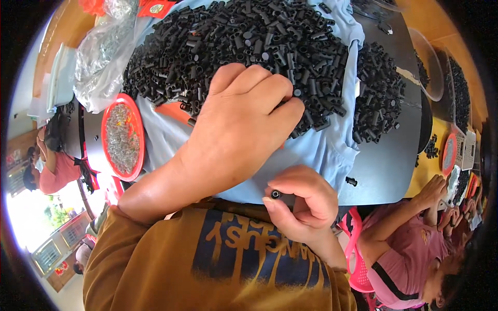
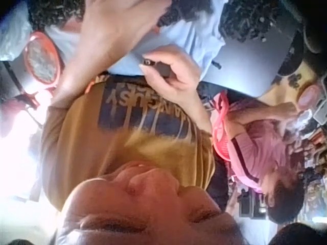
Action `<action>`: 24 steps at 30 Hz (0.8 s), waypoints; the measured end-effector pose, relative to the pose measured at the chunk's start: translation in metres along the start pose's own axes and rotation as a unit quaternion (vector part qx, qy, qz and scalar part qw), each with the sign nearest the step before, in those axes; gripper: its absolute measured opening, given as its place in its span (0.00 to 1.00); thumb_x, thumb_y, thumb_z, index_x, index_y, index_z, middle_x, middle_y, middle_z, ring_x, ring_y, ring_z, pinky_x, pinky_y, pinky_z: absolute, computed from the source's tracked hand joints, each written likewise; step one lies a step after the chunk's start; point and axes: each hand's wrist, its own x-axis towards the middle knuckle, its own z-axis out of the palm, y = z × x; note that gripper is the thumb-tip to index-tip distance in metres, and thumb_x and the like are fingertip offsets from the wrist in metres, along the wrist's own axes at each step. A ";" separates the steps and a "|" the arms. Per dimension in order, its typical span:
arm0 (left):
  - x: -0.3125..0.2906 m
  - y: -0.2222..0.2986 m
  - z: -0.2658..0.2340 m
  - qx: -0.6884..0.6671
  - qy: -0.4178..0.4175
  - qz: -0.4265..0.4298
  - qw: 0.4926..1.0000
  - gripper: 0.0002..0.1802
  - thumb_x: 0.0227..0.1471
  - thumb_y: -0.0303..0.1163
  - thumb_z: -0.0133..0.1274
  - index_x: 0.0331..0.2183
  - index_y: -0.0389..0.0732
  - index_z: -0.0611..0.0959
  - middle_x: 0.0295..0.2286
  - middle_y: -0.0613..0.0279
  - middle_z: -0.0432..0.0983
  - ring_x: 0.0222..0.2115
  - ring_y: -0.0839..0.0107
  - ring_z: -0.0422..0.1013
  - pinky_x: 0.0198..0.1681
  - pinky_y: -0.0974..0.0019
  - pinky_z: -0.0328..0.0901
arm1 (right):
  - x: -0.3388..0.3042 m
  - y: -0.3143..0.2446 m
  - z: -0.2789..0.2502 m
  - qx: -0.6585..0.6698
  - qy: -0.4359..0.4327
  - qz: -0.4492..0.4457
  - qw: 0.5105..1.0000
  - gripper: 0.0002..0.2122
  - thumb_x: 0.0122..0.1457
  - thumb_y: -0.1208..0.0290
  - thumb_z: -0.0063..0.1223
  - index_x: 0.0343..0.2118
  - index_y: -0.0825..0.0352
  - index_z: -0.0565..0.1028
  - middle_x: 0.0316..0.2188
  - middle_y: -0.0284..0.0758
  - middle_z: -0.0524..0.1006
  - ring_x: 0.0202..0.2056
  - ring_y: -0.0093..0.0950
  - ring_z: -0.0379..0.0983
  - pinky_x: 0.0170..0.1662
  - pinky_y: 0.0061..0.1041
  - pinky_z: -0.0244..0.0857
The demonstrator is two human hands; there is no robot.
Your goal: The person assembles plastic cord locks by hand, picking up small metal springs from a plate and plastic components from the table, then fitting the springs and inner buttons into the cord lock housings.
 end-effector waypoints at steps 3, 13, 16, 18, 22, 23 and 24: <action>0.002 0.002 -0.001 -0.003 -0.032 -0.010 0.999 0.10 0.34 0.28 0.57 0.27 0.42 0.78 0.27 0.63 0.70 0.29 0.63 0.67 0.35 0.61 0.59 | 0.000 0.001 -0.004 0.017 -0.031 -0.008 0.999 0.11 0.44 0.86 0.56 0.33 0.75 0.73 0.27 0.39 0.73 0.26 0.26 0.70 0.29 0.20 0.63; 0.002 0.000 -0.001 -0.006 -0.048 -0.022 0.999 0.10 0.36 0.30 0.58 0.27 0.42 0.78 0.27 0.63 0.70 0.28 0.63 0.66 0.36 0.61 0.58 | 0.004 -0.003 -0.004 0.011 -0.010 0.032 0.999 0.12 0.40 0.82 0.61 0.31 0.69 0.74 0.25 0.36 0.74 0.25 0.32 0.71 0.27 0.25 0.64; 0.004 -0.001 -0.002 -0.013 -0.053 -0.019 0.998 0.10 0.36 0.30 0.58 0.28 0.42 0.78 0.27 0.62 0.70 0.28 0.62 0.66 0.36 0.60 0.58 | 0.006 -0.003 -0.007 0.010 -0.032 0.014 0.999 0.11 0.44 0.86 0.56 0.33 0.74 0.73 0.25 0.37 0.74 0.26 0.26 0.71 0.30 0.19 0.63; 0.002 0.000 -0.003 -0.020 -0.038 -0.015 0.999 0.11 0.36 0.30 0.58 0.28 0.42 0.78 0.27 0.62 0.70 0.28 0.62 0.66 0.36 0.60 0.58 | 0.005 -0.006 -0.006 0.010 -0.033 0.031 0.999 0.11 0.44 0.85 0.57 0.33 0.73 0.74 0.25 0.37 0.74 0.27 0.25 0.71 0.30 0.19 0.63; 0.012 0.010 0.000 -0.037 -0.016 0.024 0.999 0.14 0.34 0.29 0.56 0.31 0.43 0.78 0.27 0.66 0.69 0.28 0.67 0.65 0.38 0.61 0.55 | 0.006 -0.008 -0.008 -0.010 -0.024 0.039 0.999 0.10 0.43 0.82 0.59 0.32 0.69 0.74 0.27 0.37 0.75 0.29 0.31 0.72 0.31 0.24 0.64; 0.013 0.011 0.002 -0.034 -0.031 0.035 0.998 0.15 0.35 0.29 0.56 0.32 0.43 0.78 0.29 0.65 0.70 0.30 0.66 0.66 0.39 0.61 0.55 | 0.005 -0.004 -0.008 -0.005 -0.016 0.019 1.000 0.10 0.44 0.81 0.59 0.31 0.69 0.74 0.27 0.37 0.75 0.29 0.31 0.72 0.32 0.25 0.64; 0.017 0.017 0.000 -0.012 -0.038 0.034 0.999 0.14 0.36 0.29 0.56 0.32 0.43 0.78 0.30 0.64 0.71 0.31 0.66 0.66 0.39 0.60 0.55 | 0.005 -0.003 -0.007 0.002 -0.010 0.007 1.000 0.10 0.44 0.82 0.59 0.32 0.69 0.74 0.27 0.37 0.74 0.29 0.32 0.72 0.31 0.25 0.64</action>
